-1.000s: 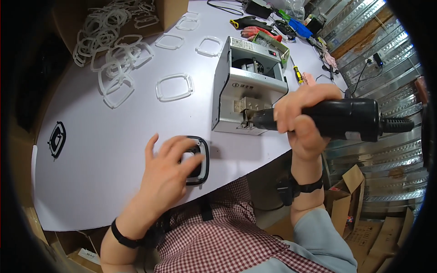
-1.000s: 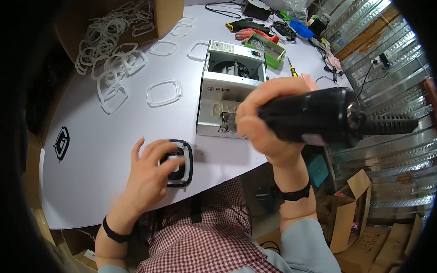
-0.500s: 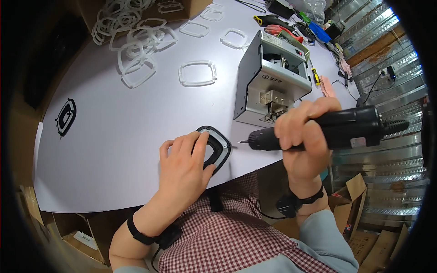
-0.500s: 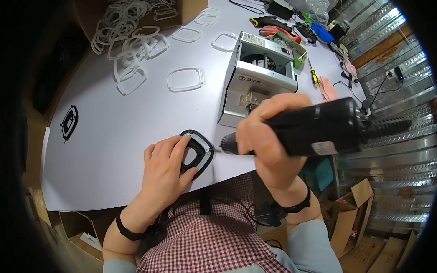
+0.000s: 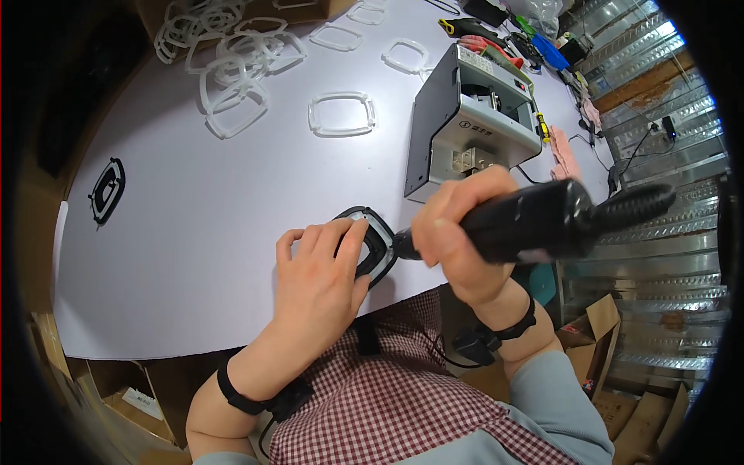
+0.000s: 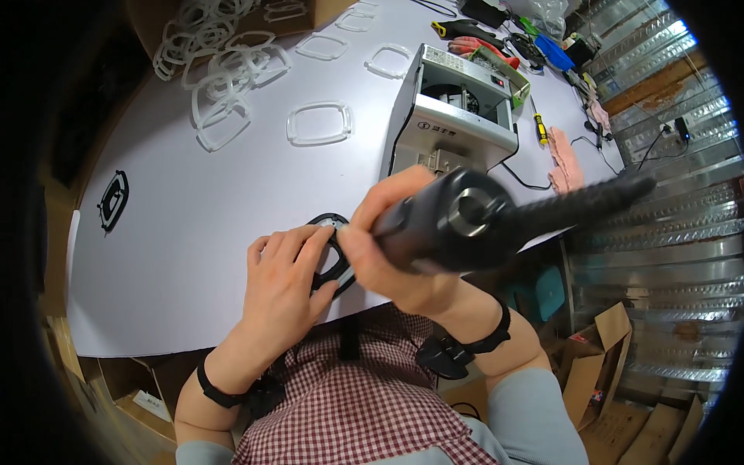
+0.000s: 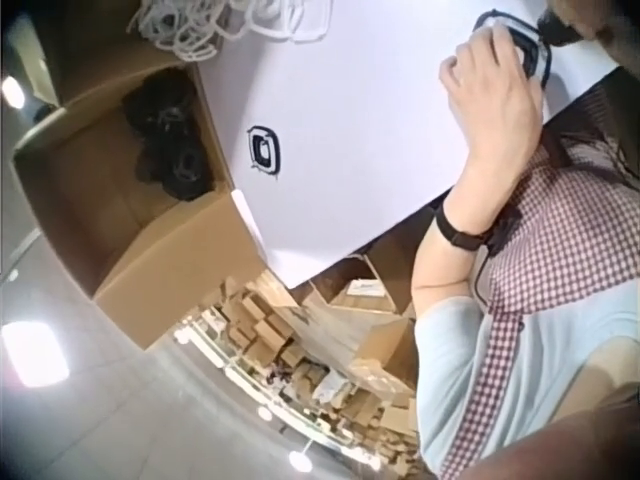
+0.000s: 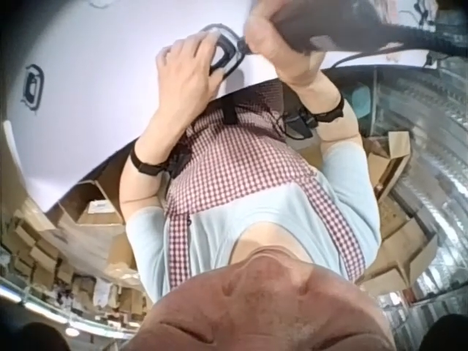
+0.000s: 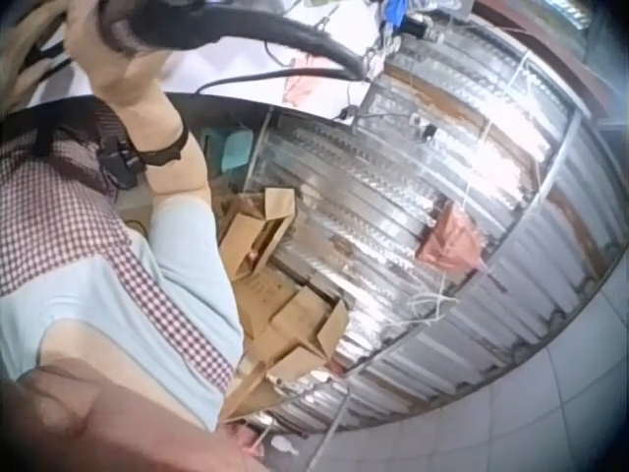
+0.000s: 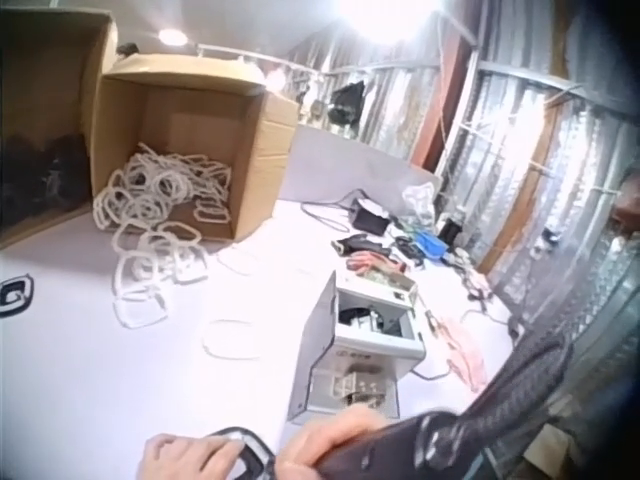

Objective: Using an electric screwdriver to attach components to headset frames and organizing parts.

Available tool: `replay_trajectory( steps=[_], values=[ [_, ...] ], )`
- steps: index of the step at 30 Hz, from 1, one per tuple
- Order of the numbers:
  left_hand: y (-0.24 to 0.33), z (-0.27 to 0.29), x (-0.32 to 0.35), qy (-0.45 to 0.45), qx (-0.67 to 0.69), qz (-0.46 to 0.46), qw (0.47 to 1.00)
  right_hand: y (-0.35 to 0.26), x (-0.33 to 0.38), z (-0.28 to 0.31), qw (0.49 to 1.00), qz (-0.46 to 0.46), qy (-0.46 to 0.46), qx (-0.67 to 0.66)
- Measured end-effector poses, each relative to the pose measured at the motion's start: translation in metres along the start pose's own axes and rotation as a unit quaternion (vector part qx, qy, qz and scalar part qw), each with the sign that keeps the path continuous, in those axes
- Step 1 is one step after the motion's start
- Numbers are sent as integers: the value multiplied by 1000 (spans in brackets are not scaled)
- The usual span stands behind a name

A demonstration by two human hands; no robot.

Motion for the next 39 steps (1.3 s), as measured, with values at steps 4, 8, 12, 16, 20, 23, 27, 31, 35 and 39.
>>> replay_trajectory(
  steps=[4,8,12,16,20,23,27,31,35,39],
  values=[
    [3,-3,-6,-11,-10,-19,1000,-2,0,-7,998,-20,18,-59],
    [-1,-3,-3,-28,-11,-7,1000,-28,-5,15,1000,15,-16,-21],
    [3,-1,-3,-40,7,-7,999,-78,-12,85,957,145,191,-163],
    [4,-5,-5,-64,28,-23,997,-64,-24,109,953,147,250,-88],
    [5,-9,-7,-74,59,-42,995,-65,-35,78,984,162,61,51],
    [7,1,-8,-48,29,-42,998,-64,-38,70,984,156,-5,89],
    [-1,3,-8,-27,11,-22,999,-63,-28,59,991,108,39,72],
    [-2,-4,-6,-27,22,-27,999,-35,-20,39,988,50,61,-135],
    [-4,-1,-6,-30,18,-23,999,-20,-17,17,989,48,73,-117],
    [-4,-1,-6,-30,11,-20,999,-3,-20,13,992,24,68,-102]
  ],
)
Point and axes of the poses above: each hand's wrist, its own x-axis away from the middle knuckle, its own z-axis out of the back of the hand, y = z × x, the point moved 8 cm from there along -x, towards the middle knuckle, and after that the axes turned 8 degrees about y, right-handed, at the moved point
